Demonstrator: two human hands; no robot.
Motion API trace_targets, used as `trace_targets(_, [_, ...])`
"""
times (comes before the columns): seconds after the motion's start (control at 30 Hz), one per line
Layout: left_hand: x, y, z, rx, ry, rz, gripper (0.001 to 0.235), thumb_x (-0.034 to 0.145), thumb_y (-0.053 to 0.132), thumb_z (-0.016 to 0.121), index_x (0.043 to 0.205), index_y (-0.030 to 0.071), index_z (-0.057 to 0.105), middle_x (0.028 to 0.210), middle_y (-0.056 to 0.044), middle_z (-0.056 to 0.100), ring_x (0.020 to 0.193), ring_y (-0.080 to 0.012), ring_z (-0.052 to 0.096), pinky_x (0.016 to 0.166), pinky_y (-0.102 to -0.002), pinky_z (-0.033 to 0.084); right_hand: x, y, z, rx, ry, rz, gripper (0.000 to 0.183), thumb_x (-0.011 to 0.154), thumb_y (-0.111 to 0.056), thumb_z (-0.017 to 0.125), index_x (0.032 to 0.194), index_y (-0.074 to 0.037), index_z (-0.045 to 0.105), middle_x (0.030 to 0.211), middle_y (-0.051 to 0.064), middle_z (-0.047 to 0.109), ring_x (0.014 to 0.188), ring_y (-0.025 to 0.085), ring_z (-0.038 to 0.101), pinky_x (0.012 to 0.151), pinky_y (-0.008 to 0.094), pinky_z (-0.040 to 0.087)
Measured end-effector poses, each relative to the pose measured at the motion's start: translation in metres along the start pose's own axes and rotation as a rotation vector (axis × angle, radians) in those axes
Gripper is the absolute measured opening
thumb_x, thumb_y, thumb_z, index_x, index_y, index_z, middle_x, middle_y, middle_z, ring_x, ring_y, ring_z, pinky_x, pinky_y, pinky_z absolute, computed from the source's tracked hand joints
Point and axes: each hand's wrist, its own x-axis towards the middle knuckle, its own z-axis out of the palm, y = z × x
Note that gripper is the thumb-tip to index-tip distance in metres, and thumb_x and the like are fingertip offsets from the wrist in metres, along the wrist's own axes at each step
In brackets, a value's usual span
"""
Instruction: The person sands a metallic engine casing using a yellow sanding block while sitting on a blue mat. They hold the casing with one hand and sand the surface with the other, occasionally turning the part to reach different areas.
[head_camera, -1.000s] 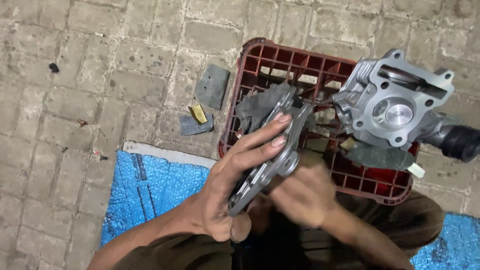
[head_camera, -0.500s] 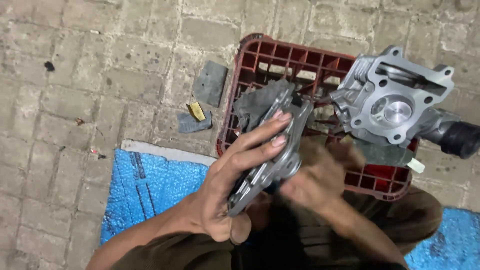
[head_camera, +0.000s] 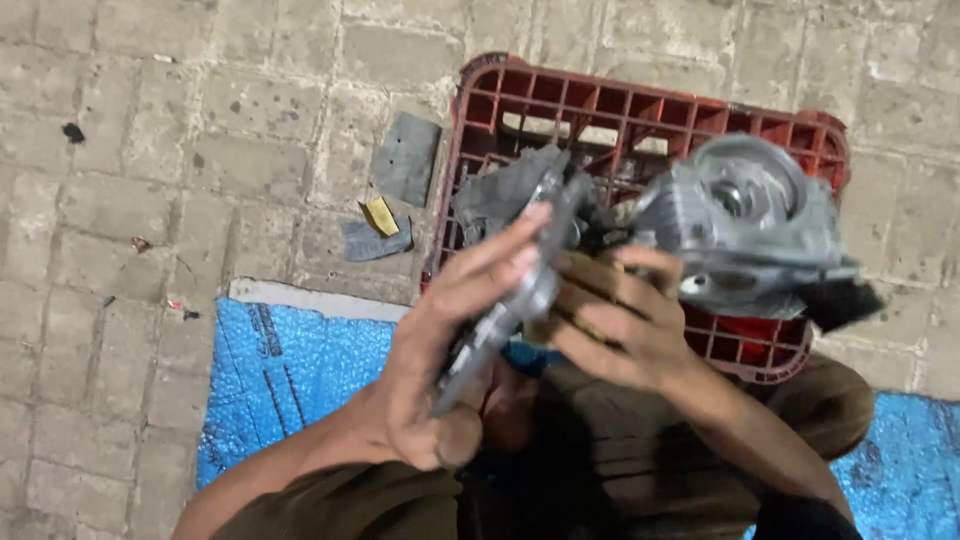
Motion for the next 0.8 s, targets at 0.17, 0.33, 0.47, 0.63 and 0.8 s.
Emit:
trace_targets(0.17, [0.004, -0.005, -0.002, -0.045, -0.001, 0.009, 0.066, 0.120, 0.071, 0.029, 0.161, 0.020, 0.029, 0.173, -0.011, 0.025, 0.168, -0.0389, 0.027, 0.151, -0.073, 0.023, 0.024, -0.002, -0.004, 0.003, -0.057, 0.025, 0.016, 0.091, -0.011, 0.081, 0.104, -0.014, 0.072, 0.112, 0.003, 0.077, 0.113, 0.024, 0.070, 0.101, 0.045, 0.046])
trace_targets(0.33, [0.012, 0.006, -0.005, -0.081, -0.022, -0.078, 0.049, 0.108, 0.023, 0.046, 0.155, 0.017, 0.034, 0.169, -0.021, 0.029, 0.166, -0.0407, 0.032, 0.146, -0.064, 0.032, 0.037, -0.021, 0.001, 0.027, 0.023, 0.225, 0.012, 0.091, -0.013, 0.078, 0.102, -0.013, 0.076, 0.112, 0.005, 0.076, 0.114, 0.026, 0.070, 0.108, 0.048, 0.043])
trace_targets(0.47, [0.003, 0.001, -0.003, 0.048, 0.010, -0.115, 0.067, 0.119, 0.076, 0.028, 0.154, 0.019, 0.032, 0.168, -0.023, 0.027, 0.156, -0.0417, 0.038, 0.133, -0.067, 0.039, 0.059, -0.057, -0.002, 0.051, 0.048, 0.089, 0.019, 0.090, -0.011, 0.075, 0.082, -0.027, 0.079, 0.102, -0.005, 0.080, 0.104, 0.012, 0.070, 0.095, 0.051, 0.033])
trace_targets(0.63, [-0.002, 0.010, -0.004, -0.118, 0.096, -0.436, 0.108, 0.090, 0.091, 0.048, 0.154, 0.007, 0.025, 0.126, -0.013, 0.056, 0.096, -0.0178, 0.060, 0.075, -0.033, 0.056, 0.015, -0.028, 0.021, -0.039, 0.142, -0.043, 0.012, 0.093, -0.027, 0.079, 0.096, -0.038, 0.074, 0.112, -0.011, 0.077, 0.112, 0.014, 0.069, 0.103, 0.053, 0.027])
trace_targets(0.8, [0.008, 0.014, -0.004, -0.052, 0.094, -0.403, 0.093, 0.099, 0.082, 0.049, 0.155, 0.011, 0.026, 0.145, -0.012, 0.044, 0.125, -0.0254, 0.052, 0.106, -0.044, 0.046, 0.032, -0.023, 0.003, -0.233, 0.032, -0.225, 0.021, 0.099, -0.018, 0.065, 0.105, -0.035, 0.076, 0.110, -0.021, 0.070, 0.117, 0.002, 0.068, 0.104, 0.035, 0.027])
